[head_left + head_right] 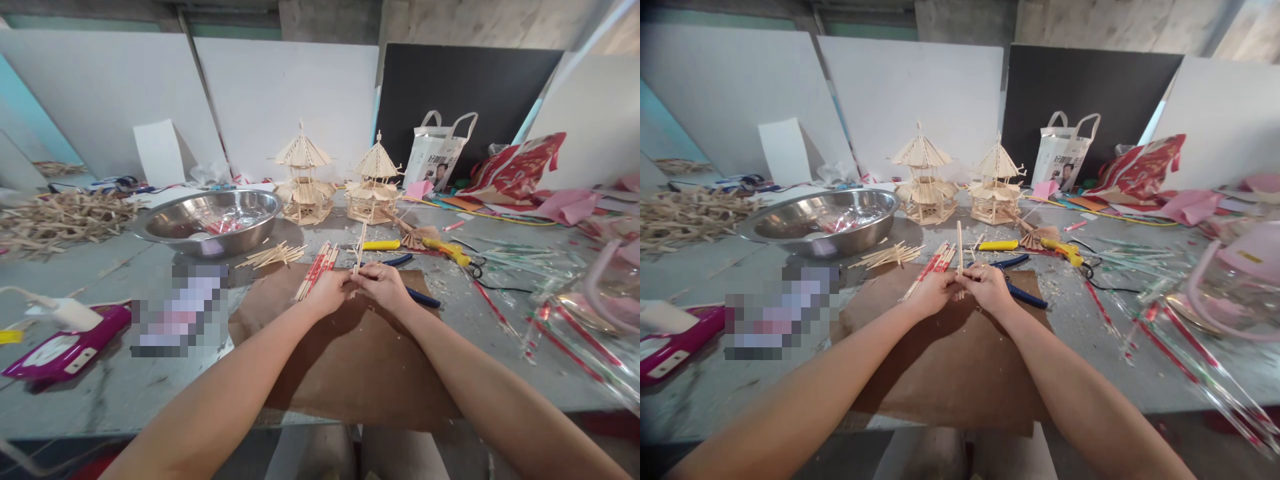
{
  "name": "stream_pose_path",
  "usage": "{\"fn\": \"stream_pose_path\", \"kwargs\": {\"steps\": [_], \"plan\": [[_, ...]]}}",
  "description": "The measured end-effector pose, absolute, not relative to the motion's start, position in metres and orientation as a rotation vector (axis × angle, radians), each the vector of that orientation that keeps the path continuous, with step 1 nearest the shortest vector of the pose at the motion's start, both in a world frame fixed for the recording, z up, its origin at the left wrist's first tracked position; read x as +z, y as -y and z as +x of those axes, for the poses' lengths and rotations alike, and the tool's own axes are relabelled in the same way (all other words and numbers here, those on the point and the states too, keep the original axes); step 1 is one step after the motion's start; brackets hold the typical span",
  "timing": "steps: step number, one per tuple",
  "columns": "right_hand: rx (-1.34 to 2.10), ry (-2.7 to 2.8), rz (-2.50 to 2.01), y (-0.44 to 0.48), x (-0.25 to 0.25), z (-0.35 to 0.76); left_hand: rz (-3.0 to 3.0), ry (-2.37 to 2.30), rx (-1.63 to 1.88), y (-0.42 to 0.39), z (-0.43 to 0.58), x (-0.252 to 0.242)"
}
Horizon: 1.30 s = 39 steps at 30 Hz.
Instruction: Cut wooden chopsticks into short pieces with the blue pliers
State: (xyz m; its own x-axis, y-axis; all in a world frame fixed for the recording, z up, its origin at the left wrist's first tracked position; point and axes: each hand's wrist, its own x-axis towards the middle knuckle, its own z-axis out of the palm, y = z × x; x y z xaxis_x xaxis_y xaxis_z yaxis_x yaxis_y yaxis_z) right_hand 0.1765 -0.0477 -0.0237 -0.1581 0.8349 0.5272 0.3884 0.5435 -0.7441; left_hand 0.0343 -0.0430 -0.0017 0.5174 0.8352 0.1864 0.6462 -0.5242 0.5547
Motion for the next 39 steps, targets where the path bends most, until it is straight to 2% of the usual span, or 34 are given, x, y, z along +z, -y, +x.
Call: {"fn": "stream_pose_path", "kwargs": {"steps": [13,16,20,25,34,39], "plan": [[0.355,1.881,-1.133,0.049,-0.023,0.178,2.379,-1.222,0.646,0.040,0.035,-0.005],[0.197,2.025,-1.362,0.051,-0.008,0.187,2.314,-1.275,0.682,0.035,0.031,-0.003],[0.047,2.145,-1.878,0.054,0.014,0.207,2.195,-1.337,0.768,0.024,0.022,-0.004],[0.071,2.339,-2.258,0.054,0.017,0.226,2.097,-1.302,0.814,0.015,0.019,-0.011],[0.116,2.300,-2.290,0.049,0.005,0.224,2.189,-1.424,0.692,0.018,0.020,-0.009],[0.008,2.111,-2.211,0.047,0.005,0.225,2.204,-1.452,0.699,0.019,0.020,-0.006]]}}
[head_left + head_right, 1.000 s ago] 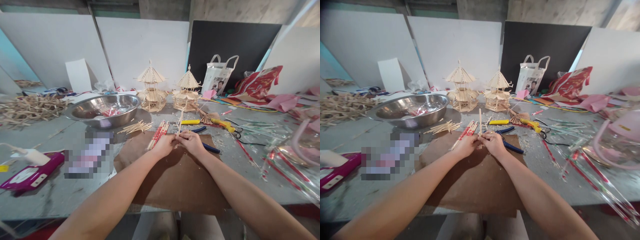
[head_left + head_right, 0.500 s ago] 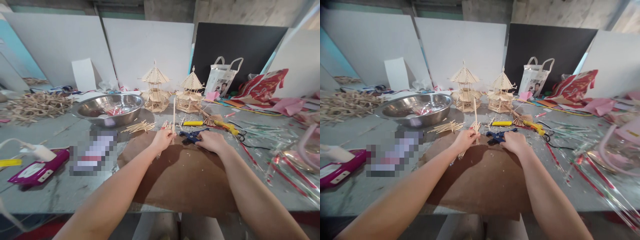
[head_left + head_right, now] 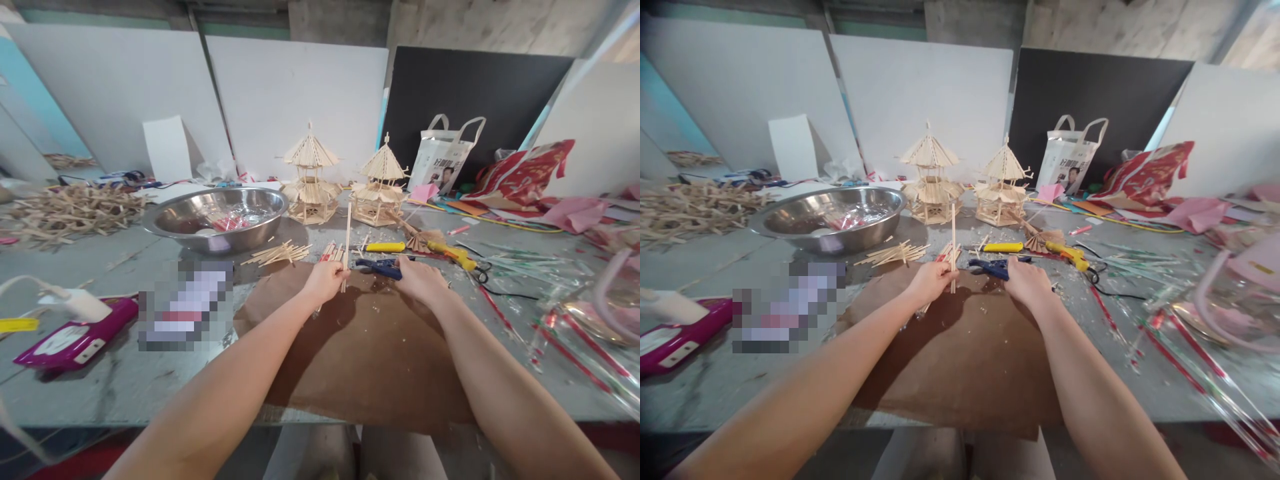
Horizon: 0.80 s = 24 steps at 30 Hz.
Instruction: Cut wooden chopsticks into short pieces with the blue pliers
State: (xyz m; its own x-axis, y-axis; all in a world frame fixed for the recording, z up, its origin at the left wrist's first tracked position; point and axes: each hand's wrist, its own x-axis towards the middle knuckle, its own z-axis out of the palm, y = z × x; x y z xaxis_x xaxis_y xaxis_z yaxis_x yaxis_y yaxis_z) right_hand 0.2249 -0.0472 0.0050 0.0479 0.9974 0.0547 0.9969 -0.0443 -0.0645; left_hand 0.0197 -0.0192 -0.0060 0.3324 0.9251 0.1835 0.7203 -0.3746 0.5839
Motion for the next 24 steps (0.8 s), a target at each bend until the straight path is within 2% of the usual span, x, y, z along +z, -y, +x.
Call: {"fn": "stream_pose_path", "kwargs": {"steps": [6,8,12,15,24], "plan": [[0.031,1.738,-1.952,0.046,0.014,0.223,2.078,-1.386,0.837,0.018,0.018,-0.006],[0.258,1.624,-1.774,0.046,0.016,0.221,2.028,-1.292,0.867,0.018,0.019,-0.006],[1.011,1.369,-1.348,0.048,0.013,0.217,1.897,-1.126,0.880,0.021,0.021,-0.005],[1.317,1.240,-1.103,0.050,0.011,0.217,1.853,-1.102,0.822,0.024,0.022,-0.003],[1.492,0.981,-0.899,0.056,0.007,0.201,2.106,-1.176,0.737,0.022,0.019,-0.004]]}}
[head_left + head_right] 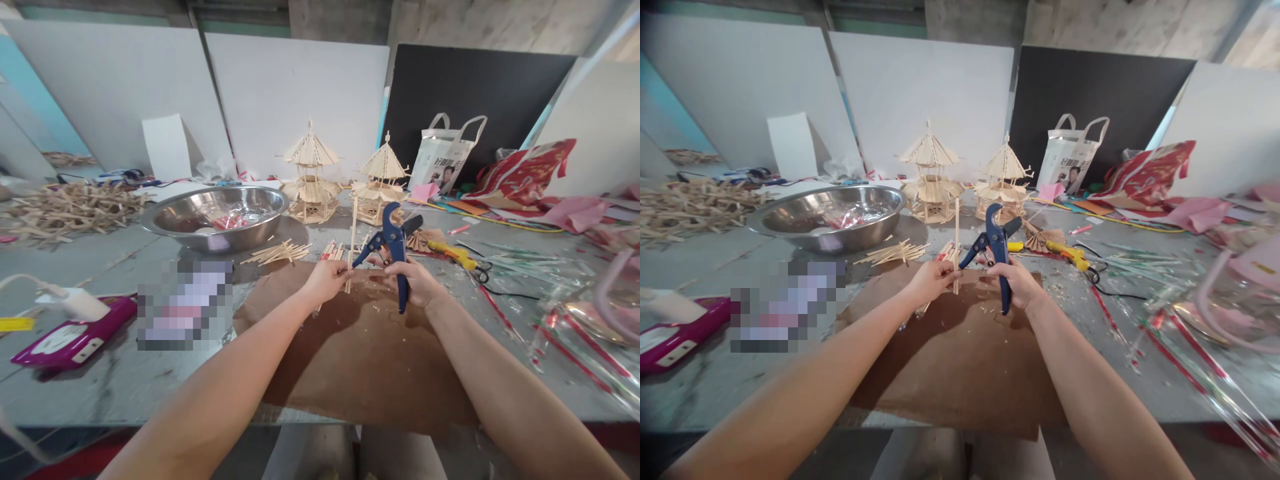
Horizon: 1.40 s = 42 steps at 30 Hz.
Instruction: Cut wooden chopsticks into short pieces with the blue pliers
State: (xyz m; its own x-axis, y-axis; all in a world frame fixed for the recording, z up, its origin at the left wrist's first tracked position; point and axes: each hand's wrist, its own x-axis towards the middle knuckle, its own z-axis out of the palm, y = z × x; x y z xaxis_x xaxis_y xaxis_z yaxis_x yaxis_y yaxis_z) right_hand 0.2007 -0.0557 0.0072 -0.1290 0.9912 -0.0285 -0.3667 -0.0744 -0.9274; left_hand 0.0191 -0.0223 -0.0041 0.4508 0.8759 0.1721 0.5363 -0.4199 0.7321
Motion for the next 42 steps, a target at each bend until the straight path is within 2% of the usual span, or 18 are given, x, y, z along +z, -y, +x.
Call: {"fn": "stream_pose_path", "kwargs": {"steps": [3,9,11,15,18,26,42], "plan": [[1.512,1.052,-0.842,0.055,0.001,0.199,2.160,-1.173,0.701,0.026,0.022,-0.006],[1.217,1.293,-0.958,0.053,-0.002,0.195,2.301,-1.189,0.663,0.035,0.027,-0.001],[1.016,1.403,-1.106,0.051,0.000,0.195,2.340,-1.362,0.704,0.032,0.024,0.002],[0.325,1.595,-1.660,0.047,0.000,0.199,2.439,-1.660,0.696,0.023,0.011,0.008],[0.069,1.770,-1.818,0.046,-0.002,0.200,2.496,-1.754,0.626,0.021,0.006,0.009],[-0.022,1.971,-1.804,0.051,-0.008,0.191,2.645,-1.847,0.519,0.022,0.006,0.006],[-0.074,2.047,-1.762,0.053,-0.008,0.187,2.823,-1.746,0.299,0.027,0.014,0.006]]}}
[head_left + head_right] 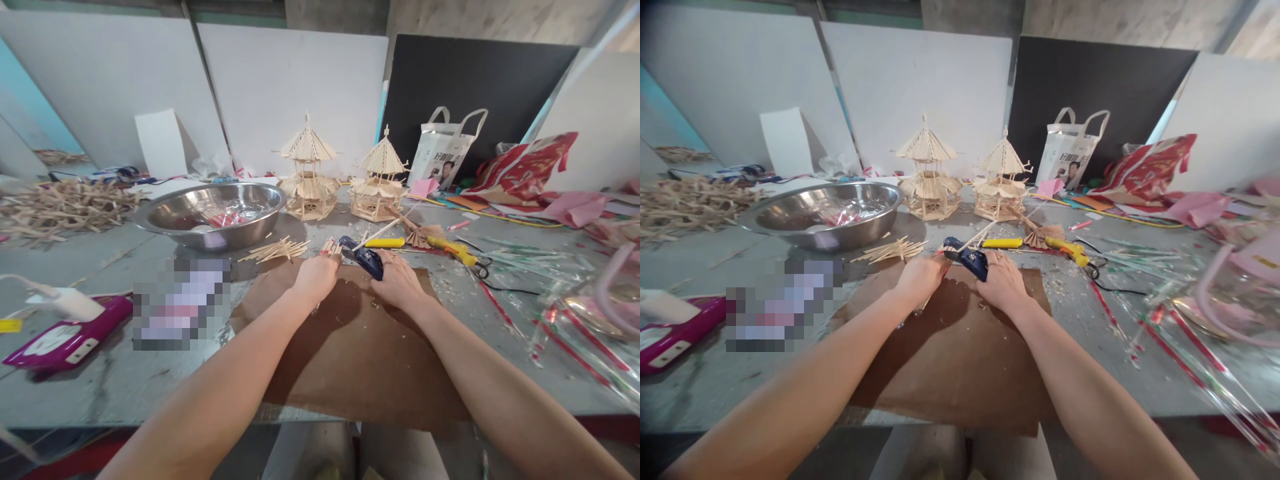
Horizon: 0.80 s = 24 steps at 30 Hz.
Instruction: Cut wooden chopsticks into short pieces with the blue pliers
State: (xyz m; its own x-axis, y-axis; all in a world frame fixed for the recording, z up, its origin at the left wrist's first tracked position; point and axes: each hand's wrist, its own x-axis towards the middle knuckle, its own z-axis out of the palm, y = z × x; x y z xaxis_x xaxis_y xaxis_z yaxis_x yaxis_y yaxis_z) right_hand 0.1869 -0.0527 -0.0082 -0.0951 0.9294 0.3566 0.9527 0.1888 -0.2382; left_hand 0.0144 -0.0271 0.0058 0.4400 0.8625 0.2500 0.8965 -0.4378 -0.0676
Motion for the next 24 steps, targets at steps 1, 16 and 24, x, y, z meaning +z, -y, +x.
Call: {"fn": "stream_pose_path", "kwargs": {"steps": [1,16,24], "plan": [[-0.072,2.044,-1.768,0.0531,-0.0080,0.1866,-2.502,1.541,-0.258,0.0276,0.0148,0.0057],[-0.034,2.077,-1.909,0.0541,-0.0030,0.1864,-2.536,1.552,-0.295,0.0285,0.0154,0.0051],[-0.097,2.122,-1.852,0.0535,-0.0039,0.1882,-2.589,1.581,-0.322,0.0239,0.0147,0.0028]]}}
